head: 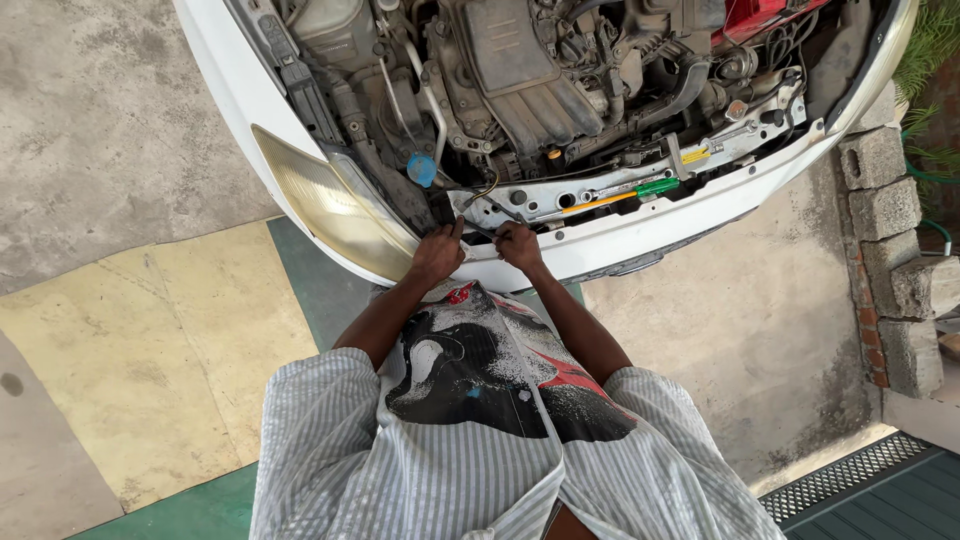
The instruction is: The person works on the engine bay of a white car with the hood open. They use a yellow-handled screwdriver and a green-handled screwdriver to tighten or loosen bolts and screws on the front frame and engine components. The person also handles a small metal bolt with their hands.
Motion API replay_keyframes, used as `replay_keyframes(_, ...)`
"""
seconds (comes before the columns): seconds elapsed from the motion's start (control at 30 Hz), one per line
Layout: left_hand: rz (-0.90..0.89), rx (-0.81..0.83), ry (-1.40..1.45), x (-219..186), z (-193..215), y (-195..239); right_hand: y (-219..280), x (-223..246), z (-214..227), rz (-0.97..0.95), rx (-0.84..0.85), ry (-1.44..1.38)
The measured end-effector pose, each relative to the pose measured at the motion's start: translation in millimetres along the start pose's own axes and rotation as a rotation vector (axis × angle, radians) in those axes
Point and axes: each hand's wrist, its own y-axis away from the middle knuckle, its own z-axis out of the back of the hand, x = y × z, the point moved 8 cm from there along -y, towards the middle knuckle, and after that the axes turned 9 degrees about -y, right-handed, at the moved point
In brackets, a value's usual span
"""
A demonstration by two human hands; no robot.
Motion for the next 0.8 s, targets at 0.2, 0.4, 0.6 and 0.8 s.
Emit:
replay_keyframes(0.2, -0.003, 0.040, 0.000, -5, 10, 4, -20, 51, 32, 0.130, -0.209, 0.093)
replay_keyframes(0.4, 0.010, 0.038, 0.002, -13, 30, 4, 13, 45, 14, -0.037, -0.106, 0.083)
replay_keyframes(0.6, -0.001, 0.082, 0.029, -19, 50, 4, 56, 43, -42, -0.136, 0.224, -0.078)
replay_keyframes(0.8, -0.015, 0.104, 0.052, -28, 67, 11, 60, 54, -30, -0.208, 0.215, -0.117)
